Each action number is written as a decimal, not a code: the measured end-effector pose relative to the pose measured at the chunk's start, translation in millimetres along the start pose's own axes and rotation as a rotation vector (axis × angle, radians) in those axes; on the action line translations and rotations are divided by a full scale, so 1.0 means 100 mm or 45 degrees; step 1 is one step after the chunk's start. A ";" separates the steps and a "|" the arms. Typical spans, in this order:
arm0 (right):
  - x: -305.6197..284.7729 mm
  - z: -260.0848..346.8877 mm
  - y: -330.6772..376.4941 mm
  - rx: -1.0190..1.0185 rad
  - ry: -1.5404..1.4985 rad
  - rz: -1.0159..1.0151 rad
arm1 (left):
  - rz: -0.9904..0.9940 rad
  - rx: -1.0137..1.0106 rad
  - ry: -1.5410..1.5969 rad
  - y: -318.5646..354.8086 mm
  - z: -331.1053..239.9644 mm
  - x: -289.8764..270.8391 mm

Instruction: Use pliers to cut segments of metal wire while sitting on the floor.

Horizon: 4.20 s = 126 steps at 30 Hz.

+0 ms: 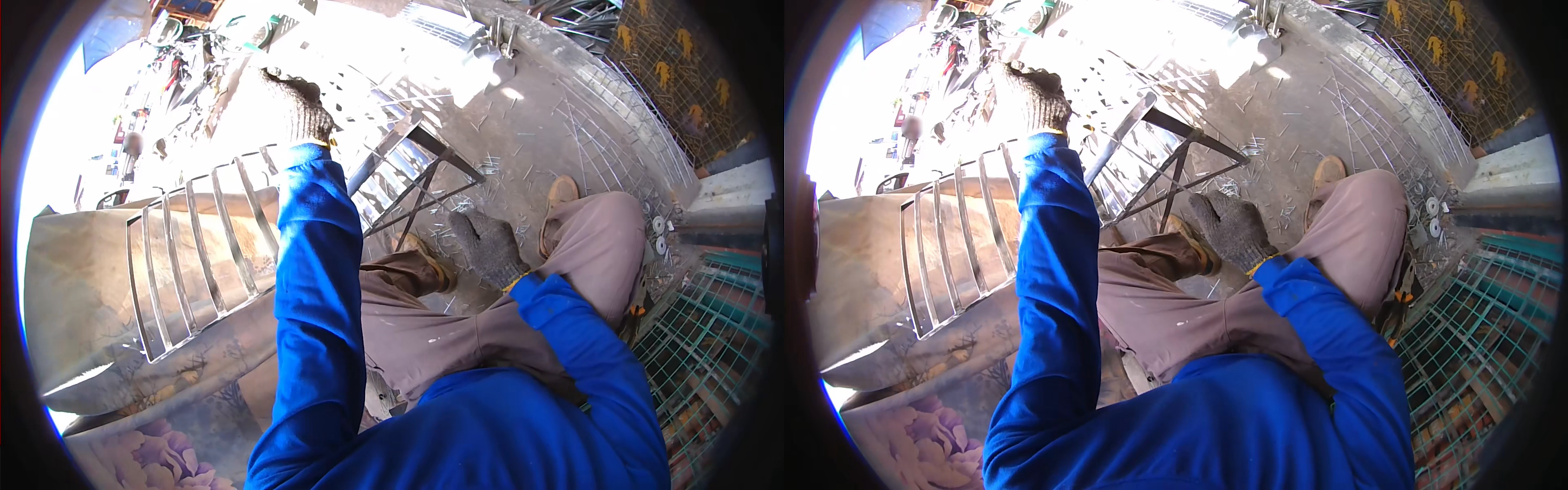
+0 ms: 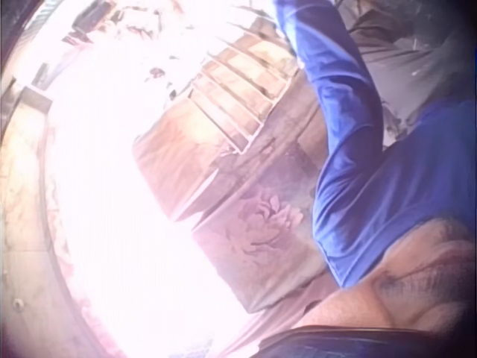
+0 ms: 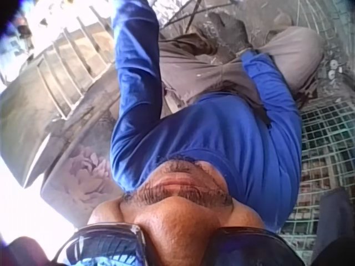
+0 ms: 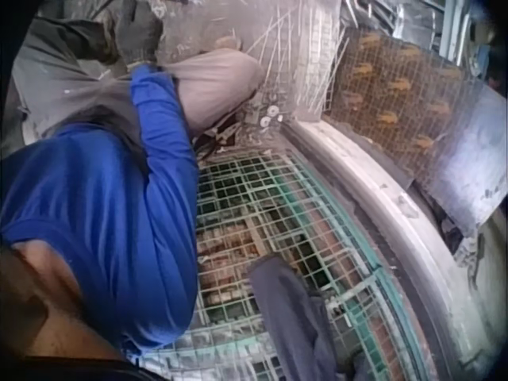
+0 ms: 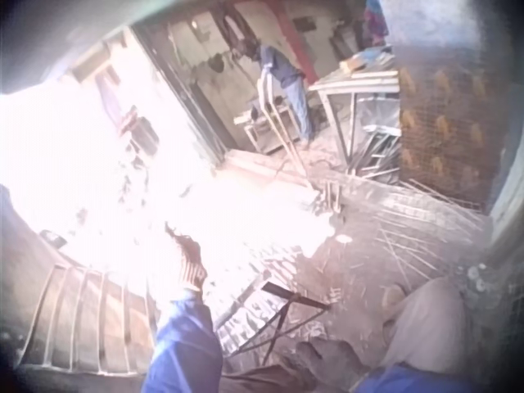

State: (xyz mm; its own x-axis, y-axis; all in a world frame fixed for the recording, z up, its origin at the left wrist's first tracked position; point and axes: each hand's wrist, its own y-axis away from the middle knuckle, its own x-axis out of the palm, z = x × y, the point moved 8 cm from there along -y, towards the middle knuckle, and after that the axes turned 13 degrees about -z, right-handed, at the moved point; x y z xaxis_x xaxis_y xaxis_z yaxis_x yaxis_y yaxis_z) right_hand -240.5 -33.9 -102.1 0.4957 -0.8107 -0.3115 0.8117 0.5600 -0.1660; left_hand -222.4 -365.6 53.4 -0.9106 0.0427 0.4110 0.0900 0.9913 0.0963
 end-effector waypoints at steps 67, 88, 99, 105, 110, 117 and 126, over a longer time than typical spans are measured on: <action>0.17 0.03 -0.05 -0.010 -0.001 0.011 | 0.006 -0.037 -0.113 -0.05 -0.10 0.18; 0.19 0.07 -0.10 0.066 -0.037 -0.048 | 0.171 -0.054 0.148 -0.07 -0.24 0.26; 0.26 0.09 -0.12 -0.025 -0.151 -0.103 | 0.262 -0.189 0.249 -0.10 -0.19 0.21; 0.25 0.12 -0.20 -0.010 -0.139 -0.047 | 0.179 -0.115 0.144 -0.05 -0.30 0.29; 0.27 0.14 -0.19 0.037 -0.180 -0.009 | 0.231 -0.113 0.141 -0.09 -0.24 0.39; 0.31 0.13 -0.20 0.001 -0.110 0.075 | 0.281 -0.099 0.127 -0.19 -0.21 0.46; 0.27 0.17 -0.22 0.042 -0.193 0.088 | 0.315 -0.108 0.116 -0.24 -0.12 0.50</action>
State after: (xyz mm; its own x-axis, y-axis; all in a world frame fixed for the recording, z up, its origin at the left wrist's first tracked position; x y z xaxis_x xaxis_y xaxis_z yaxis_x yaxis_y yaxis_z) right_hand -240.0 -71.3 -91.0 0.5897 -0.7882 -0.1761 0.7824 0.6116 -0.1172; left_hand -265.0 -388.6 82.5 -0.8172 0.2669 0.5108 0.3420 0.9380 0.0569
